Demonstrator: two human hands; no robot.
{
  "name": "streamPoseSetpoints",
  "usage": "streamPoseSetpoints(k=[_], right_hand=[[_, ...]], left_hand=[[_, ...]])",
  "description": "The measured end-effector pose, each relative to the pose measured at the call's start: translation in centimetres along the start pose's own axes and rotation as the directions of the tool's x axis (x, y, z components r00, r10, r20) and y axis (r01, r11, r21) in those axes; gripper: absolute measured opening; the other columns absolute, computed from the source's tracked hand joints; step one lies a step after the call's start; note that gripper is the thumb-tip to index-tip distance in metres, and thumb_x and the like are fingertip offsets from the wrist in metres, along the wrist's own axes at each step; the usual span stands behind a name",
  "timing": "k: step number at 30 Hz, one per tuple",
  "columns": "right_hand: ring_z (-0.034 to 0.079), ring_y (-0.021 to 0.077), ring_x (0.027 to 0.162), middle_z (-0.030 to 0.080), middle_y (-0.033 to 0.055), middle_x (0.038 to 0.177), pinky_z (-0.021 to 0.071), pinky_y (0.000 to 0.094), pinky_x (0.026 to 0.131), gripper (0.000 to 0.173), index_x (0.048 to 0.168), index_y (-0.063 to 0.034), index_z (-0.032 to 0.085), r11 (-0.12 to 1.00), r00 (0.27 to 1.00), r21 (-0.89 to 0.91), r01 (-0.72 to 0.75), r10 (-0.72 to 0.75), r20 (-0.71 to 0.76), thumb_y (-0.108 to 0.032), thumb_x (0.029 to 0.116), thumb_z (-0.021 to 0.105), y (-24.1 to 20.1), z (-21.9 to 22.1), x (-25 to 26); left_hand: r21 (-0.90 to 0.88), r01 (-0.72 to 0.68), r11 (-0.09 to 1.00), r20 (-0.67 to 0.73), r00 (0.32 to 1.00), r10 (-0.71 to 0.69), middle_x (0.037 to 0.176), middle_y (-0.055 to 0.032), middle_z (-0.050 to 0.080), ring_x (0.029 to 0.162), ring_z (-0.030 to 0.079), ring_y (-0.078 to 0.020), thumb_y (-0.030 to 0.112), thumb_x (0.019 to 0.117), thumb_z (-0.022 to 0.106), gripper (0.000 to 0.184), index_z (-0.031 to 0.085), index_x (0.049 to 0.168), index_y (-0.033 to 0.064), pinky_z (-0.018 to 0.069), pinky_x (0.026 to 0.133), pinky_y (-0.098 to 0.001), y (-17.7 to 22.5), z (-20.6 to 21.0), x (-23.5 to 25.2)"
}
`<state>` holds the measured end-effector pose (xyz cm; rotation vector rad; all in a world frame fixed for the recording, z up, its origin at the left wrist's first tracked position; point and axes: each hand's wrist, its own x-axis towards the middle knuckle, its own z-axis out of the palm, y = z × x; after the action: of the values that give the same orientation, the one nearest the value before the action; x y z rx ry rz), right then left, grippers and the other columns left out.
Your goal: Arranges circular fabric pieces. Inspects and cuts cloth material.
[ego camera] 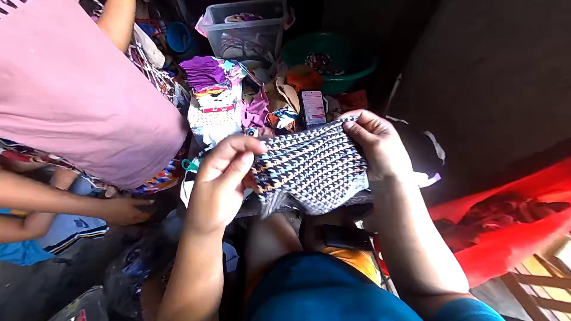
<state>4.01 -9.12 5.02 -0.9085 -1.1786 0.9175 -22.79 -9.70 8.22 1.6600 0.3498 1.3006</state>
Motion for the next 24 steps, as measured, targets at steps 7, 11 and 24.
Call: streamPoseSetpoints(k=[7,11,24], right_hand=[[0.070,0.0279,0.100,0.070,0.0190,0.114,0.0580,0.0455,0.087,0.034,0.128,0.0034,0.062,0.770,0.955,-0.633,0.081,0.123,0.271,-0.019,0.1031,0.056,7.5,1.9,-1.8],[0.054,0.0398,0.134,0.061,0.0201,0.139,0.0409,0.0615,0.110,0.051,0.137,-0.0027,0.062,0.549,0.867,-0.754,0.362,0.099,0.489,-0.039,0.1014,0.059,11.3,2.5,-4.1],[0.060,0.0295,0.126,0.067,0.0171,0.128,0.0451,0.0461,0.108,0.065,0.130,-0.0055,0.061,0.555,0.701,-0.446,0.702,-0.428,0.570,-0.059,0.1068,0.030,9.4,4.8,-6.7]], left_hand=[[0.176,-0.135,0.975,0.063,0.990,0.126,0.111,0.0173,0.072,0.100,0.065,0.0069,0.025,0.1064,0.052,0.024,0.073,0.117,0.0256,0.0531,0.089,-0.0138,-0.3,-1.5,-5.4],[0.306,-0.123,0.944,-0.010,0.991,0.132,0.116,0.0218,0.070,0.107,0.062,0.0102,0.023,0.1053,0.054,0.023,0.073,0.117,0.0294,0.0494,0.093,-0.0113,0.9,-2.8,-8.2],[0.776,-0.061,0.628,-0.286,0.853,0.437,0.112,0.0240,0.069,0.109,0.062,0.0086,0.017,0.0989,0.066,0.021,0.070,0.117,0.0268,0.0503,0.095,-0.0140,-0.7,-2.6,-9.5]])
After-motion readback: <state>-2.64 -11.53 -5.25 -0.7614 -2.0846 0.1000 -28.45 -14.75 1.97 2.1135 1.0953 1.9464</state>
